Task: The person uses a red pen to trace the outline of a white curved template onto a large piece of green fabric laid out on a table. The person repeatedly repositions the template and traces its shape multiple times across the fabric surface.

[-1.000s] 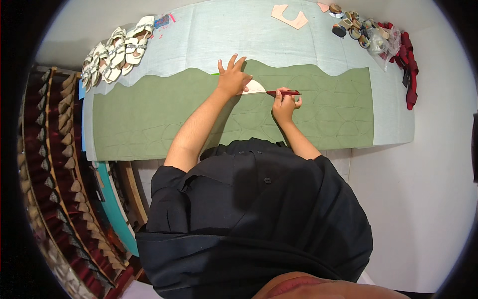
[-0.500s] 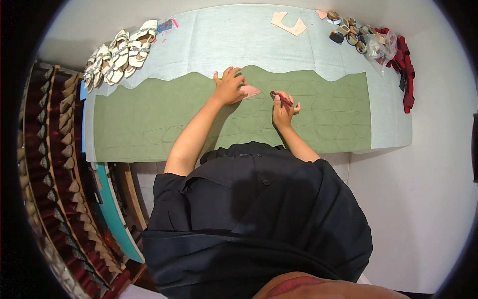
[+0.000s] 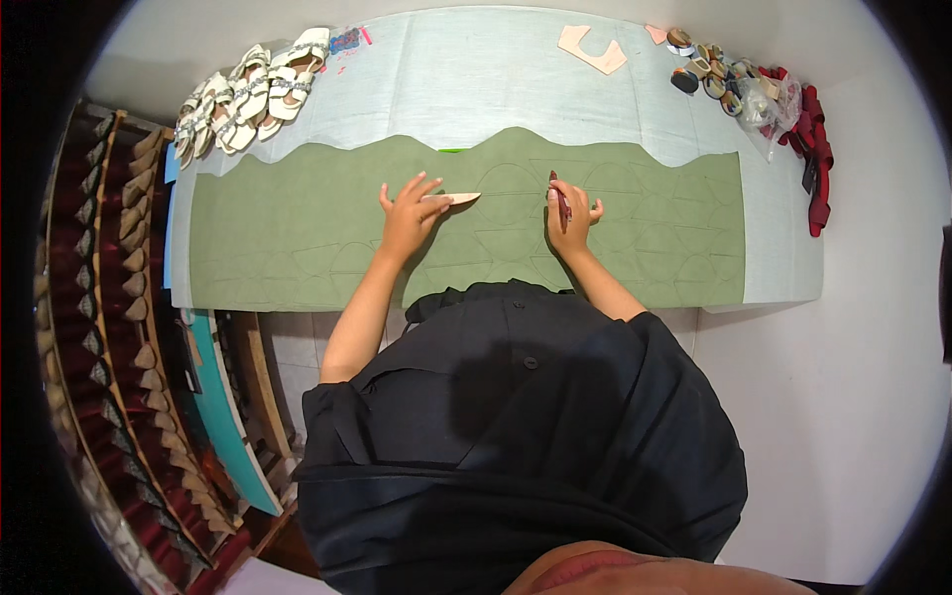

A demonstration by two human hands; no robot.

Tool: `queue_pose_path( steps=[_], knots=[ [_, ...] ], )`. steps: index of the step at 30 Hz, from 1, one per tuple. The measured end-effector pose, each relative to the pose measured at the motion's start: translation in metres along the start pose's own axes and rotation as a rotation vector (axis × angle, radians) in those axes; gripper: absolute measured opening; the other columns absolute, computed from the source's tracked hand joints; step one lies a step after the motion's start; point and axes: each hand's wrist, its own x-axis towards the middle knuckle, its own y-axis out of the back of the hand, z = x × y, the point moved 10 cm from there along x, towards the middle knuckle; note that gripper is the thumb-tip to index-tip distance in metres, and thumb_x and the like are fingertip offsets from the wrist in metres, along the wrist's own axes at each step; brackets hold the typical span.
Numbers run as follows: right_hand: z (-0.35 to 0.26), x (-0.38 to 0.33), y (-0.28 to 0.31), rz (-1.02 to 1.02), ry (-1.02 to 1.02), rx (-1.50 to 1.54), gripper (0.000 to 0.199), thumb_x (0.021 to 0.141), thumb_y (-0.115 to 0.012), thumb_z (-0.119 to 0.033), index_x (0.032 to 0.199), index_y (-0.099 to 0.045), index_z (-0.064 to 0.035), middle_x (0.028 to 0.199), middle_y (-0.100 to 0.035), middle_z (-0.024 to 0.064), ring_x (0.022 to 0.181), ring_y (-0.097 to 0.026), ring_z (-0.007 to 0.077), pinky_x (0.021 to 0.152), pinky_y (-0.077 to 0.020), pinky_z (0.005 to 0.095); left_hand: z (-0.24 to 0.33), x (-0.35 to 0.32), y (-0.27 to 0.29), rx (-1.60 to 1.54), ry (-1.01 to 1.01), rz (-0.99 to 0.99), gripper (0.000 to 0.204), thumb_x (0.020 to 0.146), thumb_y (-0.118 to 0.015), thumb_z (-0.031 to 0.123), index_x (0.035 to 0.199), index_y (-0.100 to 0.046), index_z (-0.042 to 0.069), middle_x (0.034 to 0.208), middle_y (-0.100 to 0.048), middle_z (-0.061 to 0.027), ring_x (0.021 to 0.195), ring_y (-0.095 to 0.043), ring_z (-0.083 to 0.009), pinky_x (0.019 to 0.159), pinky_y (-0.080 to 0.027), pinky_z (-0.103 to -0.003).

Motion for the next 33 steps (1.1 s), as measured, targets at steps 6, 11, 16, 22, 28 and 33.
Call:
queue_pose_path(
  steps=[6, 11, 16, 22, 28, 33],
  knots=[
    [-0.034, -0.001, -0.02, -0.066, 0.083, 0.064, 0.019, 0.094, -0.053, -0.021, 0.11, -0.061, -0.0155, 0.099, -0.064, 0.0018, 0.104, -0.056, 0.0197, 0.1, -0.0183, 0.0542, -0.009, -0.032, -0.014, -0.183, 0.099, -0.039, 0.023, 0.087, -0.066, 0.026, 0.109, -0.071, 0.021, 0.131, -0.058, -0.0038, 0.132, -0.044, -0.0246, 0.11, -0.019, -0.057],
    [-0.067, 0.0, -0.047, -0.215, 0.199, 0.063, 0.021, 0.093, -0.054, -0.019, 0.113, -0.059, -0.0145, 0.102, -0.063, 0.0037, 0.106, -0.056, 0.0211, 0.099, -0.0208, 0.0527, -0.003, -0.024, -0.011, -0.013, 0.133, -0.004, 0.026, 0.087, -0.066, 0.029, 0.111, -0.07, 0.019, 0.133, -0.057, -0.004, 0.135, -0.039, -0.0261, 0.11, -0.015, -0.062],
    [-0.069, -0.003, -0.06, -0.299, 0.227, 0.019, 0.022, 0.093, -0.056, -0.019, 0.113, -0.058, -0.0132, 0.103, -0.062, 0.0043, 0.107, -0.056, 0.0221, 0.099, -0.0217, 0.0533, -0.001, -0.017, -0.008, 0.044, 0.015, -0.088, 0.023, 0.089, -0.063, 0.032, 0.105, -0.071, 0.017, 0.131, -0.057, -0.0054, 0.135, -0.039, -0.0279, 0.109, -0.013, -0.064],
    [-0.067, -0.003, -0.056, -0.229, 0.236, 0.006, 0.023, 0.091, -0.057, -0.017, 0.114, -0.057, -0.014, 0.099, -0.063, 0.0032, 0.103, -0.057, 0.0214, 0.096, -0.0252, 0.0537, -0.011, 0.003, -0.003, -0.169, 0.013, 0.019, 0.02, 0.089, -0.061, 0.031, 0.087, -0.068, 0.012, 0.12, -0.058, -0.0061, 0.132, -0.041, -0.0274, 0.105, -0.019, -0.063],
    [-0.068, -0.005, -0.056, -0.254, 0.23, 0.015, 0.022, 0.091, -0.057, -0.018, 0.113, -0.058, -0.0127, 0.101, -0.063, 0.0039, 0.104, -0.057, 0.0223, 0.097, -0.0233, 0.052, -0.016, 0.014, -0.024, -0.017, 0.097, -0.091, 0.027, 0.087, -0.063, 0.038, 0.095, -0.067, 0.013, 0.125, -0.055, -0.0074, 0.132, -0.039, -0.0285, 0.105, -0.019, -0.062],
    [-0.067, -0.004, -0.055, -0.252, 0.233, 0.028, 0.023, 0.091, -0.058, -0.018, 0.113, -0.058, -0.0127, 0.101, -0.063, 0.0037, 0.104, -0.057, 0.0221, 0.096, -0.0239, 0.0511, -0.013, 0.0, -0.023, -0.032, 0.096, -0.07, 0.048, 0.078, -0.071, 0.045, 0.117, -0.063, 0.017, 0.13, -0.053, -0.0082, 0.131, -0.04, -0.028, 0.106, -0.017, -0.062]
  ],
)
